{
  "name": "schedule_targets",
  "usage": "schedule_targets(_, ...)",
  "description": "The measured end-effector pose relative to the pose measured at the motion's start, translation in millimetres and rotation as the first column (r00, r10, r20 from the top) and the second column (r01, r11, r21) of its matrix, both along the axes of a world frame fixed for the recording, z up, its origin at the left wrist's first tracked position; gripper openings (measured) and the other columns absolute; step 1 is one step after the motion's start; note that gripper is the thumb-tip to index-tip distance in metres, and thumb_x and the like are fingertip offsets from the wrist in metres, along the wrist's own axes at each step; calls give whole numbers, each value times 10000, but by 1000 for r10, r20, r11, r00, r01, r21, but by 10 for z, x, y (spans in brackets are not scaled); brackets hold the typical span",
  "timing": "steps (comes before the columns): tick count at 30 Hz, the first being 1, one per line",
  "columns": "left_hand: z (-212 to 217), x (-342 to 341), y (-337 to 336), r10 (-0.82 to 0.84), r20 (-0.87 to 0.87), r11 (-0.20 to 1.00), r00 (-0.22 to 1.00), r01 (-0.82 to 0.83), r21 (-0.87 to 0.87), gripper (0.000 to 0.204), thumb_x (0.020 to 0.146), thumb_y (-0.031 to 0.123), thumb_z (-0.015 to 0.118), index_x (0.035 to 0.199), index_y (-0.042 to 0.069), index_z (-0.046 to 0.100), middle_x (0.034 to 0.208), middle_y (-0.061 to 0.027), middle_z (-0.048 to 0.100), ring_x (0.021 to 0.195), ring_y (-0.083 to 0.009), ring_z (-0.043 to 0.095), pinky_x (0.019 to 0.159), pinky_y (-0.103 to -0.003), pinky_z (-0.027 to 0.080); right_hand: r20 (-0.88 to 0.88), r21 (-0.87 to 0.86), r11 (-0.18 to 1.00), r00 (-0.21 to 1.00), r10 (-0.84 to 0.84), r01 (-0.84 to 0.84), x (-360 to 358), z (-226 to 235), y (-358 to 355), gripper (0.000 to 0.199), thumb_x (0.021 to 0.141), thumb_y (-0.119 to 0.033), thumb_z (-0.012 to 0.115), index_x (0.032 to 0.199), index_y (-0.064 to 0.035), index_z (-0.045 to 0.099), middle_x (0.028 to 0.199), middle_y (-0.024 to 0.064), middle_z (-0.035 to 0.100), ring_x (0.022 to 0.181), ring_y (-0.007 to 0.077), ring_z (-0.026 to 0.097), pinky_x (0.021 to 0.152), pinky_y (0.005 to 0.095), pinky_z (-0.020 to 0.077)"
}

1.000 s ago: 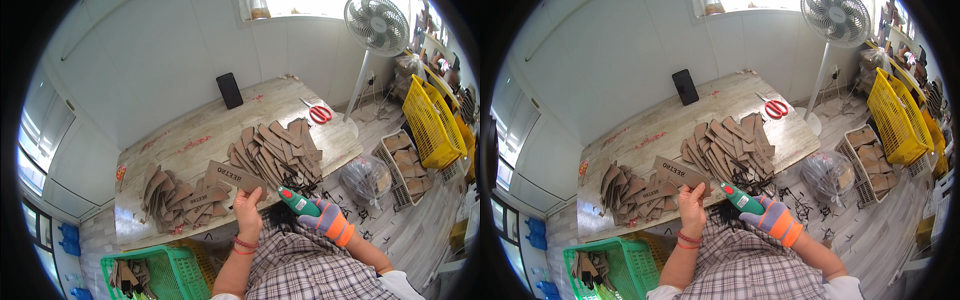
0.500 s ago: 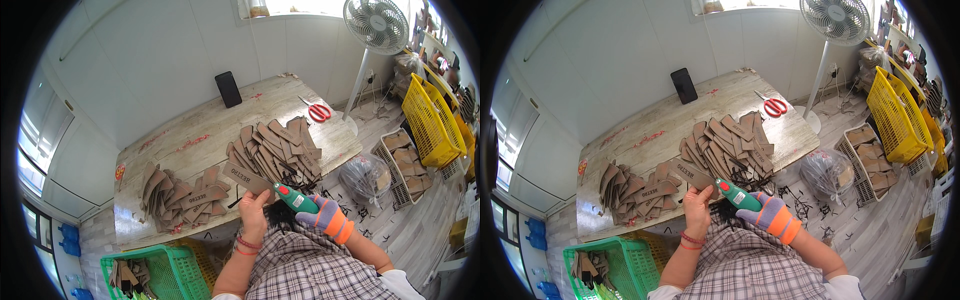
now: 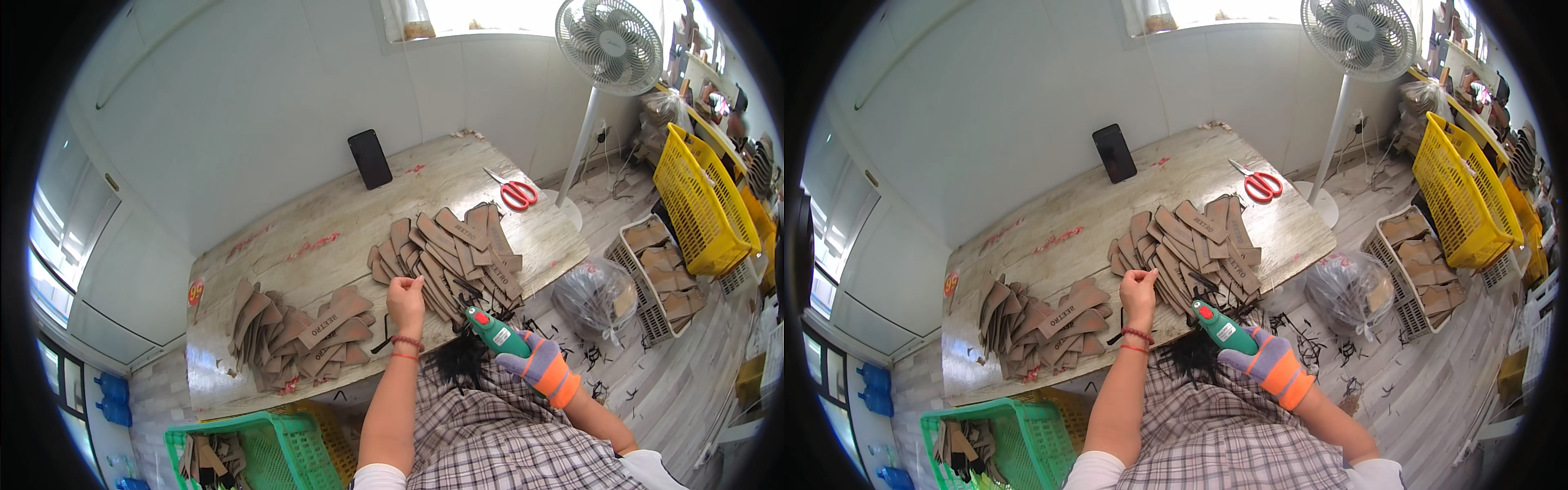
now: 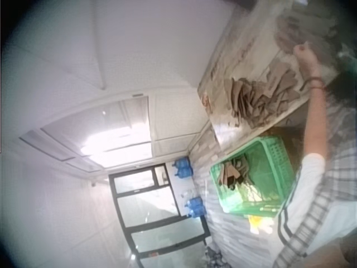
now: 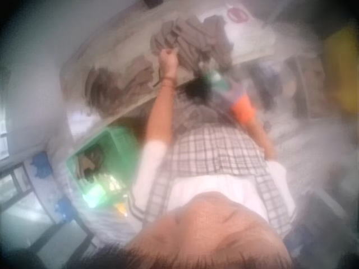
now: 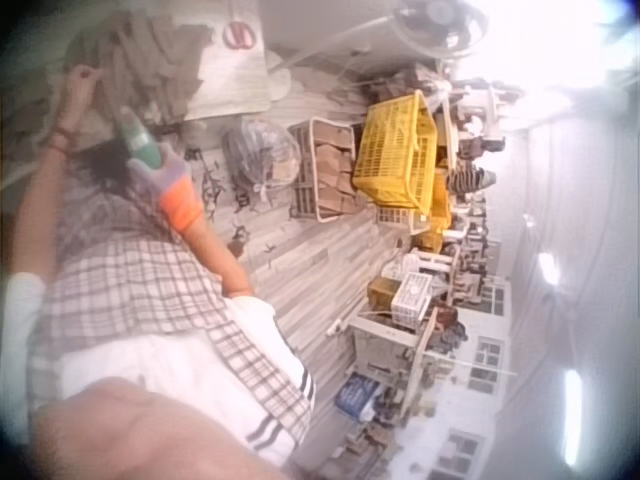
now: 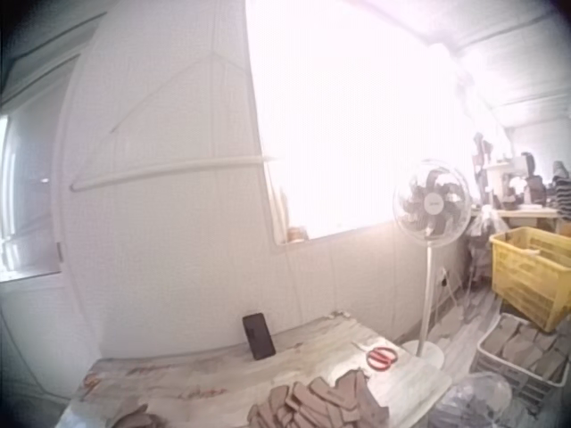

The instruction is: The person repeatedly picks up small cardboard pieces from a table, applies hot glue along their edges using a glue gun, and places them back on the table. The process is continuous and repetitive throughout the clip.

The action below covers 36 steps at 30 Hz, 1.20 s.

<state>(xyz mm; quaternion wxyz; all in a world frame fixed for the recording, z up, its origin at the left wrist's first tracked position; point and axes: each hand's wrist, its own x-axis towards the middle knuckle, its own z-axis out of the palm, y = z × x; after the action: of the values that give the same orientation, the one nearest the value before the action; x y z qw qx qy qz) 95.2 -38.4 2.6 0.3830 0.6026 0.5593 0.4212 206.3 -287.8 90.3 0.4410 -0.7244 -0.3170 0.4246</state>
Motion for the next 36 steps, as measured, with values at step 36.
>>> schedule_targets(36, 86, -230, -170, 111, 0, 873, 994, -98, 478, 170, 876, 118, 644, 854, -3, 525, 749, -52, 532, 662, -142, 483, 635, -315, 441, -75, 26, 999, 996, -42, 44, 12, 73, 148, 406, 816, -233, 756, 1085, 28, 599, 719, 27, 622, 526, 78, 560, 487, 233, 453)
